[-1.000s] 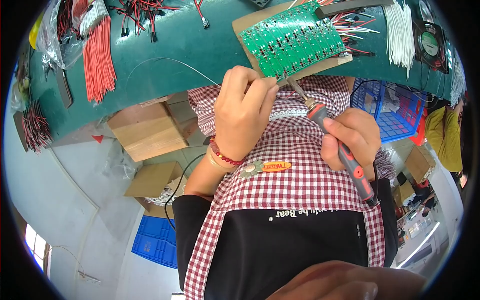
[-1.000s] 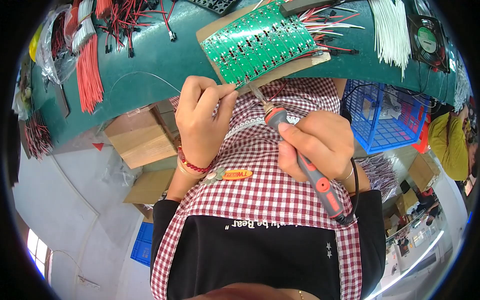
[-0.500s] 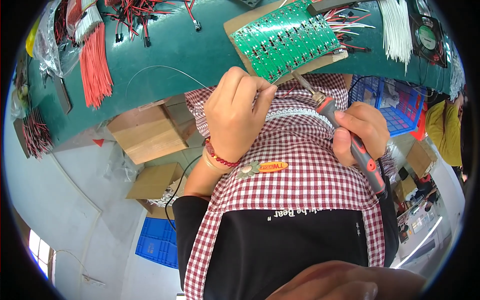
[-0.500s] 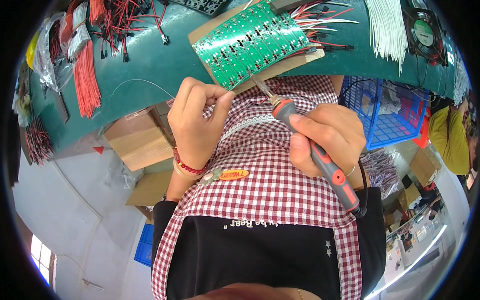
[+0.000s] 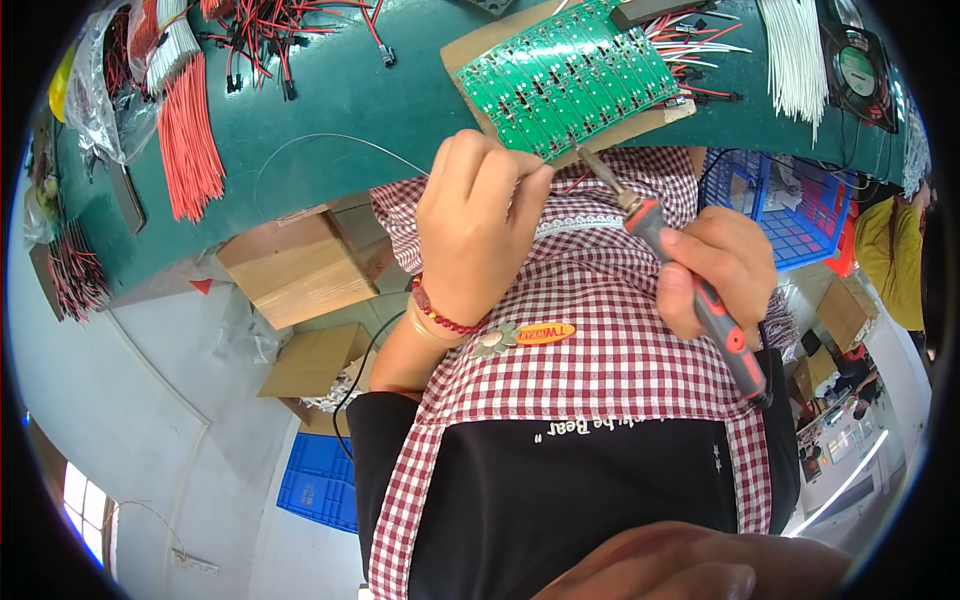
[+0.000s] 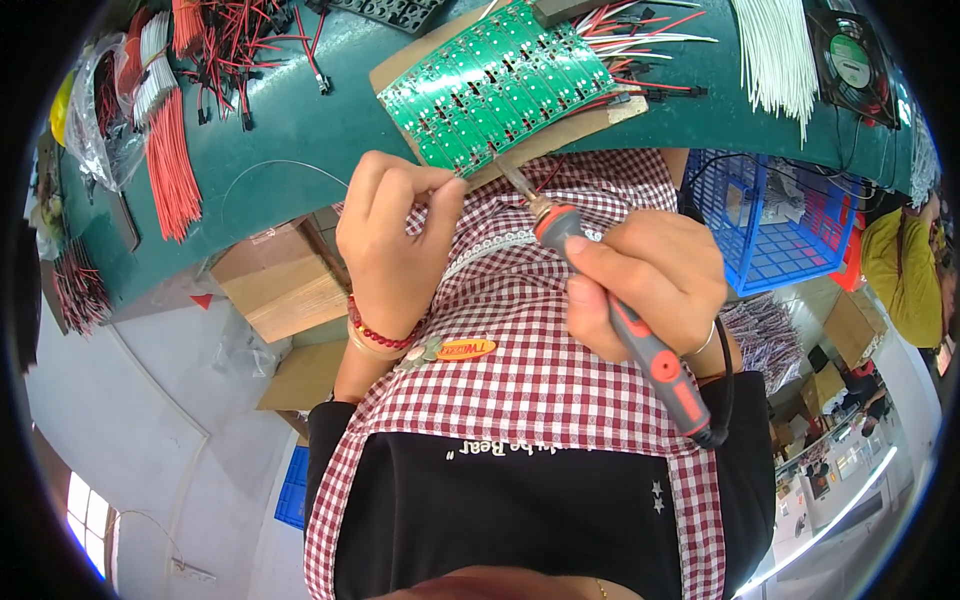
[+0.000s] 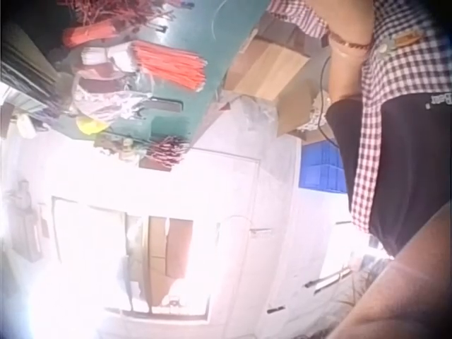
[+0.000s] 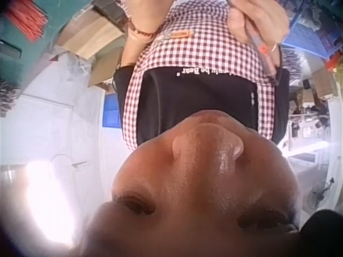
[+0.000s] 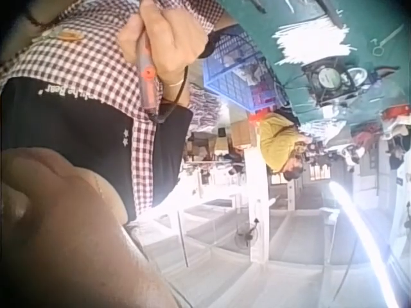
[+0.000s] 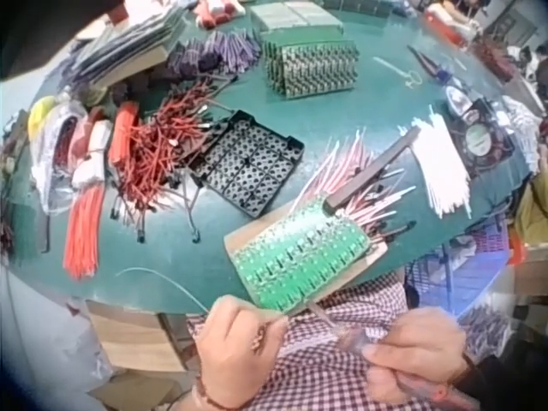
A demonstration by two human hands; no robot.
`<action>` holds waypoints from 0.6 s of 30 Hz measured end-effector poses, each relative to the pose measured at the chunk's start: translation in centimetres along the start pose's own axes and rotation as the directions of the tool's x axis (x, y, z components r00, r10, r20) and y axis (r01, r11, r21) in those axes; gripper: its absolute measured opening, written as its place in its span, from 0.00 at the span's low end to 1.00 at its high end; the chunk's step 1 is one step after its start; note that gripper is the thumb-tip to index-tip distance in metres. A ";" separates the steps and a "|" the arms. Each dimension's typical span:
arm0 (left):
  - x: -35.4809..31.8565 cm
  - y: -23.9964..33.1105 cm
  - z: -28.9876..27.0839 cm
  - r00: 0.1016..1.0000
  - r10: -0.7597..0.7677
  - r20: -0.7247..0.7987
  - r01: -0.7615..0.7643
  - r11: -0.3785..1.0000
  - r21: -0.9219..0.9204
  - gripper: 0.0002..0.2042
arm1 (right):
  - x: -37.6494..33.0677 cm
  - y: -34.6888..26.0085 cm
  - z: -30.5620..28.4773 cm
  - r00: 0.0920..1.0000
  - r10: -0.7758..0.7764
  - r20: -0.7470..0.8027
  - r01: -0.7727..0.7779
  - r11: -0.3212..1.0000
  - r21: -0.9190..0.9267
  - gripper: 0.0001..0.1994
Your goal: The person solders red wires and white wires to specific terminals on a green printed circuit board. This is done using a soldering iron and solder.
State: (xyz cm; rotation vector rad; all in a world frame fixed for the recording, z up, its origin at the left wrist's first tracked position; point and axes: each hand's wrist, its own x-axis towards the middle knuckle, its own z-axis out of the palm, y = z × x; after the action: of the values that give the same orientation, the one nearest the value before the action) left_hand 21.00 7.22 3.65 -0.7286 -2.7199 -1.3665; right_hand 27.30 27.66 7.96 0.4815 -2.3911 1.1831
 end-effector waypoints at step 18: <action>0.6 0.2 0.8 1.000 0.017 -0.011 -0.017 1.000 0.013 0.09 | -0.8 0.9 -1.0 0.998 0.065 -0.028 -0.065 0.998 -0.006 0.09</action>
State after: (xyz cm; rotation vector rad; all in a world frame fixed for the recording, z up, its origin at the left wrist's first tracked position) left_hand 20.64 8.14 3.45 -0.7393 -2.7056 -1.3446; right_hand 27.72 29.08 7.47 0.3852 -2.4026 1.2009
